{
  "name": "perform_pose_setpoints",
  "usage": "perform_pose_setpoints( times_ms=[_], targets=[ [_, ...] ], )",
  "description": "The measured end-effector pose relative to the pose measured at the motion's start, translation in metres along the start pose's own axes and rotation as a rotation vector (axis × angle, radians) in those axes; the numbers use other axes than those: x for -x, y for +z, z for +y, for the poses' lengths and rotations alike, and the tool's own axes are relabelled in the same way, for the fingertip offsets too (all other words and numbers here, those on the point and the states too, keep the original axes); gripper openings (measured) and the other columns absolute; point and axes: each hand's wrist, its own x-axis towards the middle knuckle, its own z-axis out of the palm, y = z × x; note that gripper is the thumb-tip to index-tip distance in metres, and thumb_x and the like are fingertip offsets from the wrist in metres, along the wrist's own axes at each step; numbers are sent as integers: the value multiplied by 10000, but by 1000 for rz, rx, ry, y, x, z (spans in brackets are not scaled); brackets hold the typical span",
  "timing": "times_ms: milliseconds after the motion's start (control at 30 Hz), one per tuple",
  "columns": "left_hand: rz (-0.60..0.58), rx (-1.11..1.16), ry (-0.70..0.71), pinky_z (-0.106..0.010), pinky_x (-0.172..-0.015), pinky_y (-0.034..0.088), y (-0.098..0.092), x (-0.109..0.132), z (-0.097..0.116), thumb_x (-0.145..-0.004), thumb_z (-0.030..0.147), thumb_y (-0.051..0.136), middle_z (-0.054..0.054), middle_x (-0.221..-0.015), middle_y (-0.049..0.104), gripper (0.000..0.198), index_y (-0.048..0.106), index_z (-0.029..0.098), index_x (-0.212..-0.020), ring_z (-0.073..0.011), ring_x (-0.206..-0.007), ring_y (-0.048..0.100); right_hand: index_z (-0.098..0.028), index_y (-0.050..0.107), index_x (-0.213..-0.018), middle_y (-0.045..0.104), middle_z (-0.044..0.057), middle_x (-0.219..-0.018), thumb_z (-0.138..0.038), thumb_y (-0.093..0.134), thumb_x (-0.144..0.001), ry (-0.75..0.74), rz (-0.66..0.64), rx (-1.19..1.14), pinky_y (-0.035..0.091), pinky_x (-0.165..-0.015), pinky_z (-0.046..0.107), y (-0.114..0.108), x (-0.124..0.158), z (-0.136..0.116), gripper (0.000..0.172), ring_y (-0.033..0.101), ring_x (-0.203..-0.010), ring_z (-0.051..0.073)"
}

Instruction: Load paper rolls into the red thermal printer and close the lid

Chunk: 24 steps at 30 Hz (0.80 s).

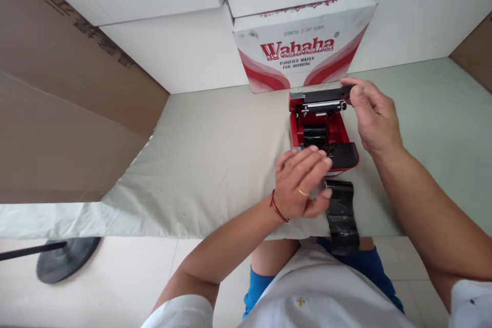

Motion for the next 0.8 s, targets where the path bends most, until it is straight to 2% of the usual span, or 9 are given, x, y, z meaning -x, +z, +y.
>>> perform_pose_setpoints(
  times_ms=[100,167,267,400,533,633,700,800],
  targets=[
    [-91,-84,-149,-511,-1327,277,-4,-1,-1,-1078,350,520,-70,-1432,808,548,561,311,-1623,-293,-1410,720,-220,746,-1385,801,110,-1301,-592,520,-1115,4,139,-148,556,-1059,422,-3,4,-4,512,731,-1180,278],
    [-131,-75,-133,-505,-1324,273,-4,-3,-1,-1062,309,541,-60,-1425,816,524,606,315,-1582,-278,-1382,735,-255,752,-1382,812,83,-1293,-574,528,-1109,22,138,-143,564,-1085,448,-2,4,-7,476,747,-1191,282],
    [-109,-114,-51,-485,-1270,324,1,-6,1,-1016,304,596,-52,-1347,851,519,645,298,-1533,-274,-1283,767,-316,736,-1414,802,64,-1380,-559,507,-1122,38,94,-140,574,-1115,482,-2,5,-10,443,749,-1258,290],
    [-54,-210,23,-470,-1153,406,2,-10,3,-974,284,657,-16,-1190,892,457,715,295,-1427,-260,-1100,752,-279,785,-1333,826,60,-1324,-564,520,-1138,-92,136,-297,576,-1147,468,-6,11,-8,436,767,-1250,268],
    [-47,-257,18,-461,-1096,435,0,-11,5,-954,221,697,-8,-1127,897,429,749,291,-1374,-246,-1043,704,-310,848,-1217,855,49,-1275,-541,504,-1155,-203,114,-315,579,-1163,466,-14,29,1,419,781,-1263,264],
    [-46,-290,29,-448,-1080,442,0,-10,7,-958,220,693,-23,-1069,889,328,785,268,-1270,-247,-1031,676,-321,862,-1167,870,48,-1251,-396,522,-1160,-339,77,-254,555,-1206,531,-15,47,11,349,789,-1280,275],
    [-29,-298,32,-440,-1073,453,0,-10,7,-957,221,692,-35,-1032,871,277,793,268,-1210,-254,-1044,664,-312,851,-1213,867,53,-1269,-283,545,-1140,-408,70,-193,559,-1208,552,-12,58,18,315,783,-1302,276],
    [1,-251,10,-445,-1134,454,0,-8,2,-975,234,660,-50,-1062,840,329,767,280,-1282,-258,-1123,686,-289,820,-1302,847,77,-1328,-173,567,-1104,-448,88,-170,586,-1187,546,-6,67,22,341,762,-1347,271]
  ],
)
